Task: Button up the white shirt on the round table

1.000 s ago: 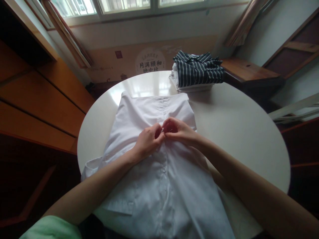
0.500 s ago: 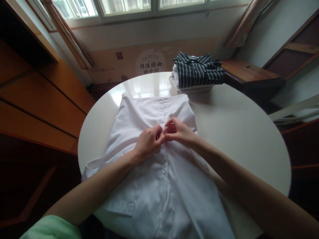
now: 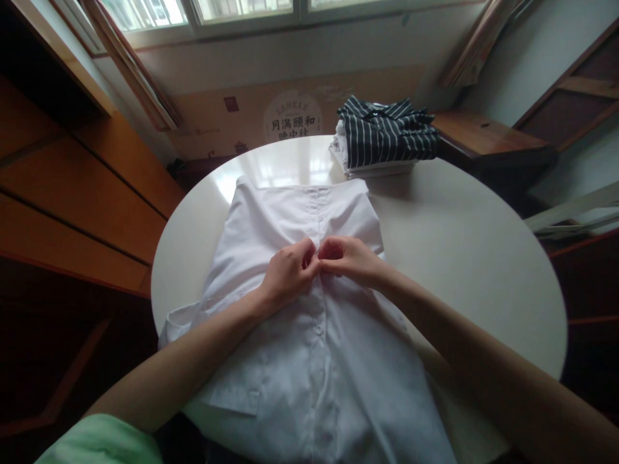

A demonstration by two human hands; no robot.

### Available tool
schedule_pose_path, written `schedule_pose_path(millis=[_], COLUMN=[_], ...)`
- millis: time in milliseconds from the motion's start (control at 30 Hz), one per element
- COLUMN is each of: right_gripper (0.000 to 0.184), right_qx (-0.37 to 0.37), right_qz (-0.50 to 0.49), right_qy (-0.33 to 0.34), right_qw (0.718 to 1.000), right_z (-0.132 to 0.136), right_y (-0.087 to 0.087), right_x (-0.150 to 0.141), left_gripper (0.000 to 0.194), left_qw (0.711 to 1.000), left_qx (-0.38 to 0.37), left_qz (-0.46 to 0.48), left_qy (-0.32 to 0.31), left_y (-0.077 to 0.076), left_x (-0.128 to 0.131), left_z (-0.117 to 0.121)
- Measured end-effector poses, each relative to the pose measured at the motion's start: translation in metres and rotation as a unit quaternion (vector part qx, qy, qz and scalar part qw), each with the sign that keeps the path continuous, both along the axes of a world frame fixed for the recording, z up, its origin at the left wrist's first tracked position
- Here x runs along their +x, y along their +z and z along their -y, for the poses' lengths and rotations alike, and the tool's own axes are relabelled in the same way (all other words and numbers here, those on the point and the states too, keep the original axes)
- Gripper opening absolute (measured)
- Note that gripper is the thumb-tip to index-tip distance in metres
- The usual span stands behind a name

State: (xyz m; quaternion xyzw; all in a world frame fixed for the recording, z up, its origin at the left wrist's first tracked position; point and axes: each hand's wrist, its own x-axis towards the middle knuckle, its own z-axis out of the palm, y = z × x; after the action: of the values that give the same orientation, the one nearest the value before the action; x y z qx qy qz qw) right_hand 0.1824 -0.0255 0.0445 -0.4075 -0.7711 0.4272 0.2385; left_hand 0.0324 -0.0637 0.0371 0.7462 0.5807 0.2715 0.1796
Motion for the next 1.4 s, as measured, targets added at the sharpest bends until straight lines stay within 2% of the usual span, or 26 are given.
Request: schedule_pose_path(millis=[467,800,1000,1400], right_gripper=[0.010,0.006,0.004,0.007], right_qx=[0.050,-0.015,-0.023,0.047], right_qz=[0.017,-0.021,-0.026,0.020], right_qy=[-0.040,-0.024,-0.025,-0.024], right_qw=[0.998,0.999,0.999,0.998], right_z=[0.0067,0.0045,0.0043,0.0045], right_y=[0.0030,0.0016,0.0006,0.0011], right_x=[-0.0032,-0.0036,-0.0035,-0.0041], left_gripper=[0.009,0.010,0.011,0.011], left_qw=[1.000,1.000,1.000,1.000], left_qx=[-0.004,-0.003,-0.002,0.002], left_qz=[0.014,0.008,0.006,0.006], left_qy=[0.009,0.004,-0.002,-0.022], left_y=[0.0019,0.0022,0.0014,0.0000], left_x=[0.0006,-0.0001,-0.0003,-0.0014], left_z=[0.0013,0.0010,0.0004,-0.0003])
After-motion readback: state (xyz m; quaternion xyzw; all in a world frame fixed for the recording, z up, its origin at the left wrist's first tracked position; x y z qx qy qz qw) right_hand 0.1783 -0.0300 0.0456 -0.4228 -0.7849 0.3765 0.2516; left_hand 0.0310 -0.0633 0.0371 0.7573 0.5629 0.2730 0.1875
